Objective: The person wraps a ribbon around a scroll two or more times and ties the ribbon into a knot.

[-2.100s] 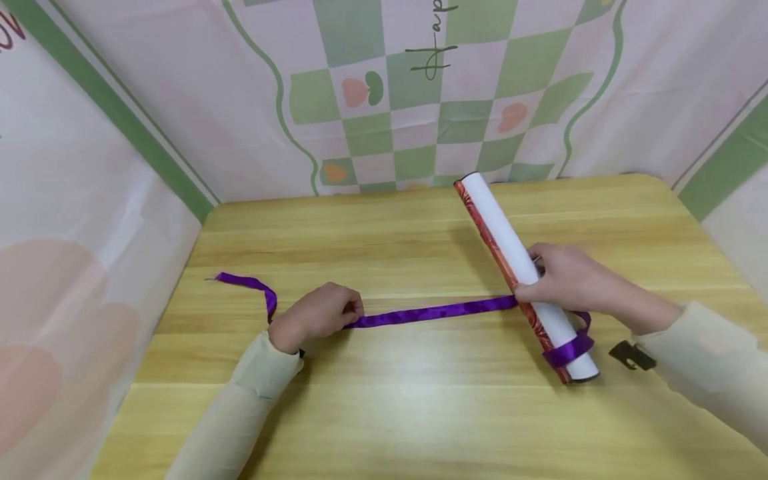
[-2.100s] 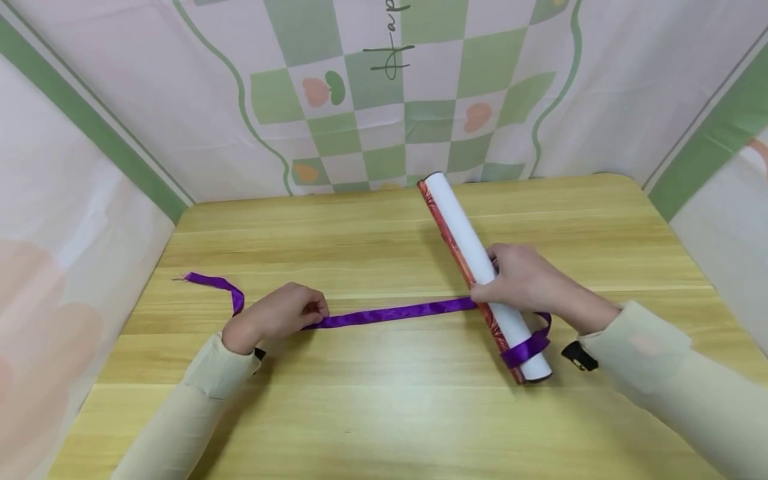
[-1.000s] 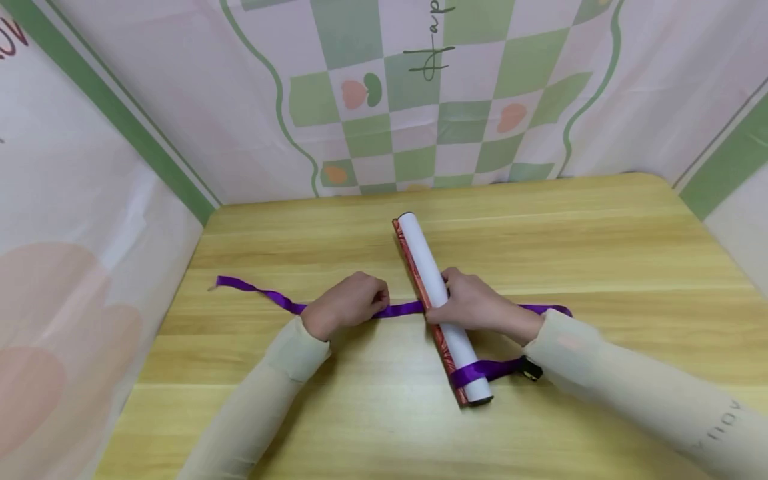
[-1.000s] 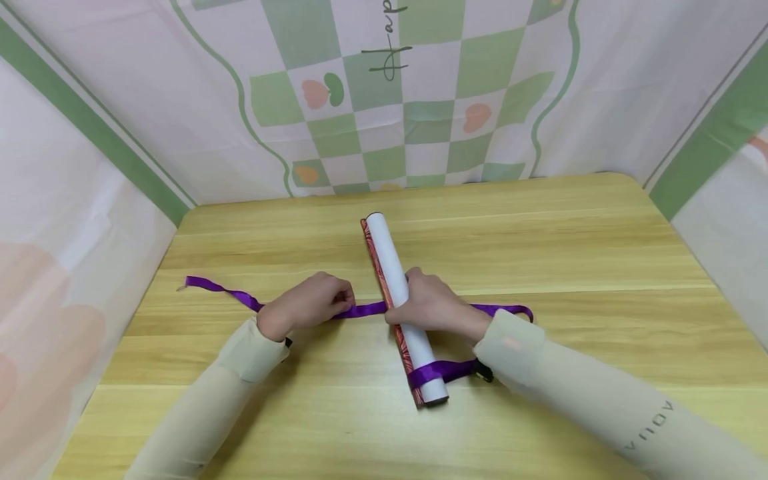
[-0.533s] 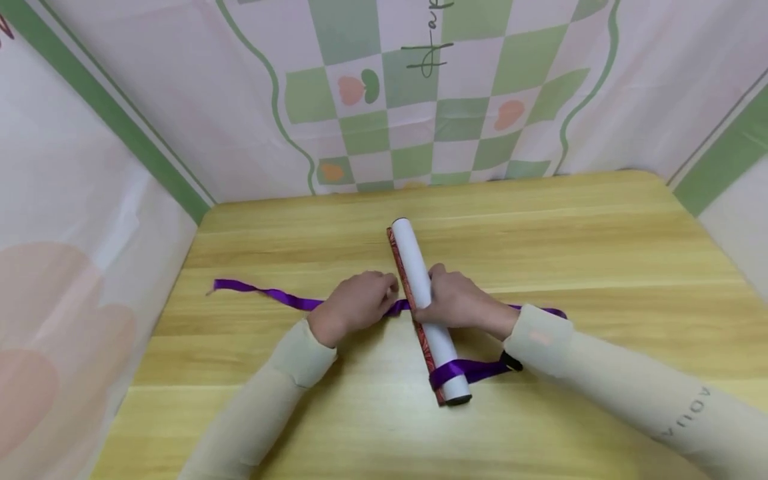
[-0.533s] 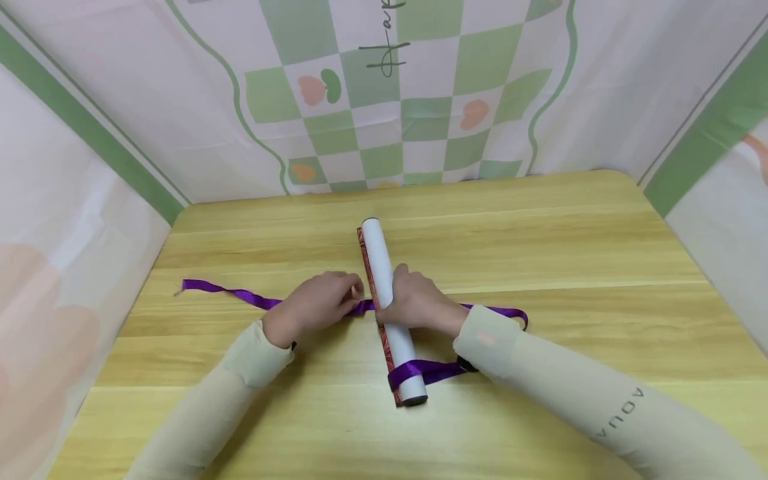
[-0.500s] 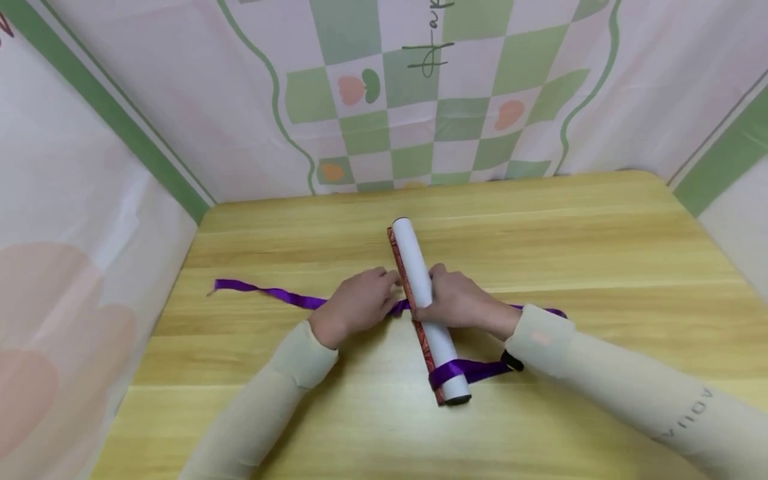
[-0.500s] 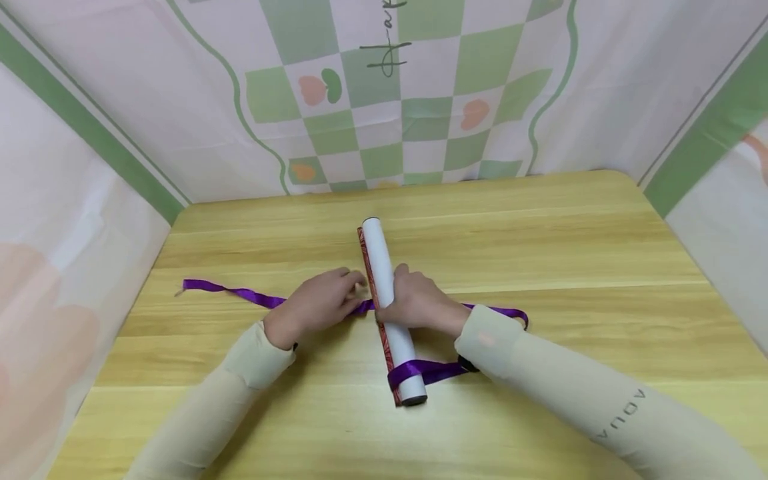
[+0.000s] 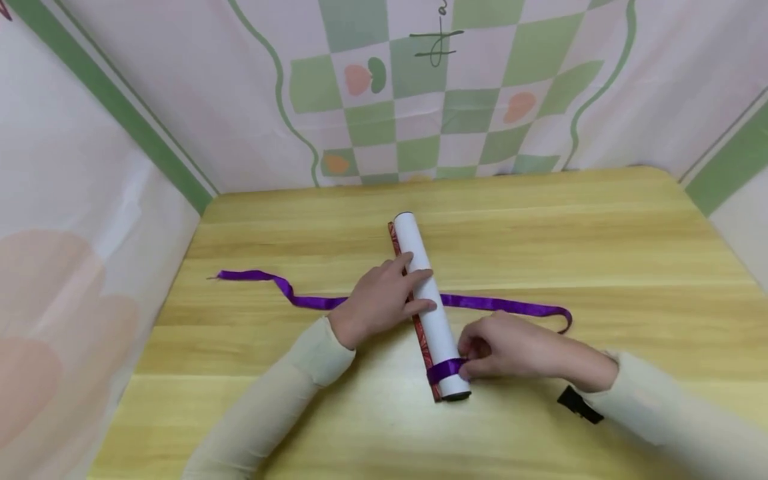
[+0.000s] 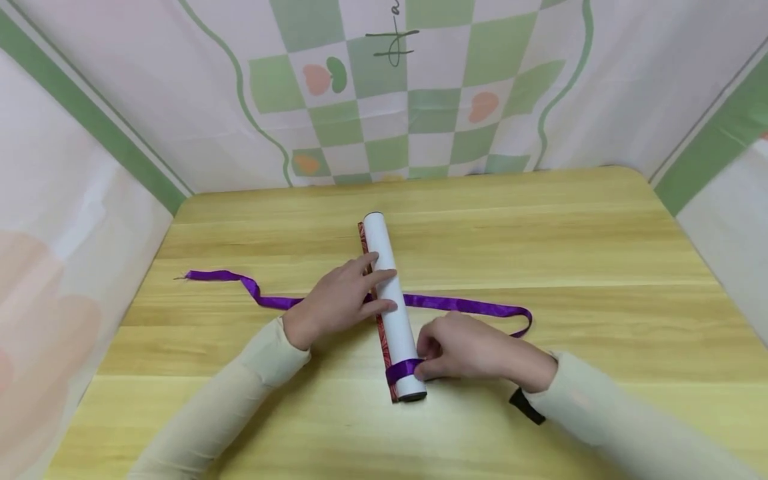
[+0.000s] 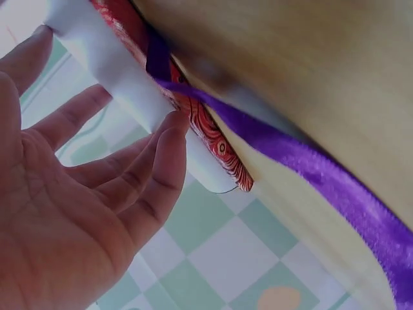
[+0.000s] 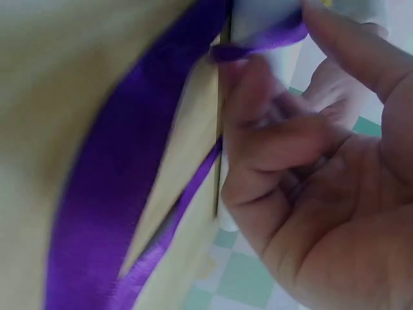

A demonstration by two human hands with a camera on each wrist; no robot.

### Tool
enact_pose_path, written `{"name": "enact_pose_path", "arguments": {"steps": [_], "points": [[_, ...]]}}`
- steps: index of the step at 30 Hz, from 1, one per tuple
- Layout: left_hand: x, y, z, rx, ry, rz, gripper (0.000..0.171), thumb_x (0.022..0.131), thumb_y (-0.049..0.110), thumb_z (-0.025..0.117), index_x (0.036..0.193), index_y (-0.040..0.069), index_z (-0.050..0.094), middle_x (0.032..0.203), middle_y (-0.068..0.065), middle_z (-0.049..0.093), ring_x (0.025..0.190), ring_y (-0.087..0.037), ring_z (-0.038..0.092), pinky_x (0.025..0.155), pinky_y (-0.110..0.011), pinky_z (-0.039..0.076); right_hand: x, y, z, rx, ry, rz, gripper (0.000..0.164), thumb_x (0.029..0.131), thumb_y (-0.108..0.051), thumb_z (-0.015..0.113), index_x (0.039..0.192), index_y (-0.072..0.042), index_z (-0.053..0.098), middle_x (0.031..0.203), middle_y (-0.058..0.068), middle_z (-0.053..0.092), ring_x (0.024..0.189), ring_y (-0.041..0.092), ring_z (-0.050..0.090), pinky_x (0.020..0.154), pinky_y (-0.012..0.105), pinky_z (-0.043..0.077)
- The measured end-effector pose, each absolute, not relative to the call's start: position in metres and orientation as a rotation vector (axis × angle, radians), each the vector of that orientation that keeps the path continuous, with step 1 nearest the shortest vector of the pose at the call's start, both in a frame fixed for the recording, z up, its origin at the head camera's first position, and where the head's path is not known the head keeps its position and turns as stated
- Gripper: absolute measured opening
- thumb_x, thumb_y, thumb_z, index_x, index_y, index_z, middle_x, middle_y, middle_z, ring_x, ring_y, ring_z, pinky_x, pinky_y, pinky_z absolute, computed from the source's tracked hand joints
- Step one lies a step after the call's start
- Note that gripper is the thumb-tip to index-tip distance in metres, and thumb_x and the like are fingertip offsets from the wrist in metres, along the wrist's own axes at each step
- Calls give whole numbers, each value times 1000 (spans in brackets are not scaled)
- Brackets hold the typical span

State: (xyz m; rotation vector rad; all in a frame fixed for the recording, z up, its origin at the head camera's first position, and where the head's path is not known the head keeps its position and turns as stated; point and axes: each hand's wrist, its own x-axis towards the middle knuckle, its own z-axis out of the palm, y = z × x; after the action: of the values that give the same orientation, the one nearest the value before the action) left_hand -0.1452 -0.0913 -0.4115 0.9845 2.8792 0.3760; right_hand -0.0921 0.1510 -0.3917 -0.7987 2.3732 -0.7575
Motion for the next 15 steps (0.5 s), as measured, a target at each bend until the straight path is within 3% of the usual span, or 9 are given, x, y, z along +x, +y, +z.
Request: {"name": "enact_pose_path", "arguments": {"steps": [5, 10, 13, 15], "points": [[-146, -89, -411, 964, 2887, 337, 60, 102, 56, 62, 148, 19, 61, 157, -21, 51, 122, -34, 68, 103, -48, 57, -80, 155, -390, -934, 2337, -803, 12, 95, -21, 78, 85, -22, 73, 75, -17, 65, 64, -6, 50, 58, 19, 49], [-149, -88, -409, 1005, 2902, 314, 60, 102, 57, 62, 146, 17, 63, 151, -20, 56, 108, -30, 70, 94, -44, 60, -58, 152, -381, -1313, 2281, -836, 7, 102, -21, 71, 98, -24, 76, 88, -18, 71, 76, -10, 58, 66, 14, 52], [-150, -87, -407, 1003, 2902, 309, 60, 102, 58, 62, 146, 17, 63, 147, -19, 57, 101, -28, 69, 90, -43, 60, -39, 145, -382, -1575, 2225, -794, 10, 104, -21, 68, 103, -26, 75, 96, -22, 71, 87, -14, 60, 75, 6, 49], [-150, -86, -407, 994, 2898, 304, 60, 102, 58, 62, 146, 17, 62, 148, -19, 56, 102, -27, 69, 90, -43, 60, -27, 139, -387, -1643, 2154, -735, 13, 104, -22, 66, 97, -30, 74, 90, -26, 66, 83, -19, 54, 72, 1, 42]]}}
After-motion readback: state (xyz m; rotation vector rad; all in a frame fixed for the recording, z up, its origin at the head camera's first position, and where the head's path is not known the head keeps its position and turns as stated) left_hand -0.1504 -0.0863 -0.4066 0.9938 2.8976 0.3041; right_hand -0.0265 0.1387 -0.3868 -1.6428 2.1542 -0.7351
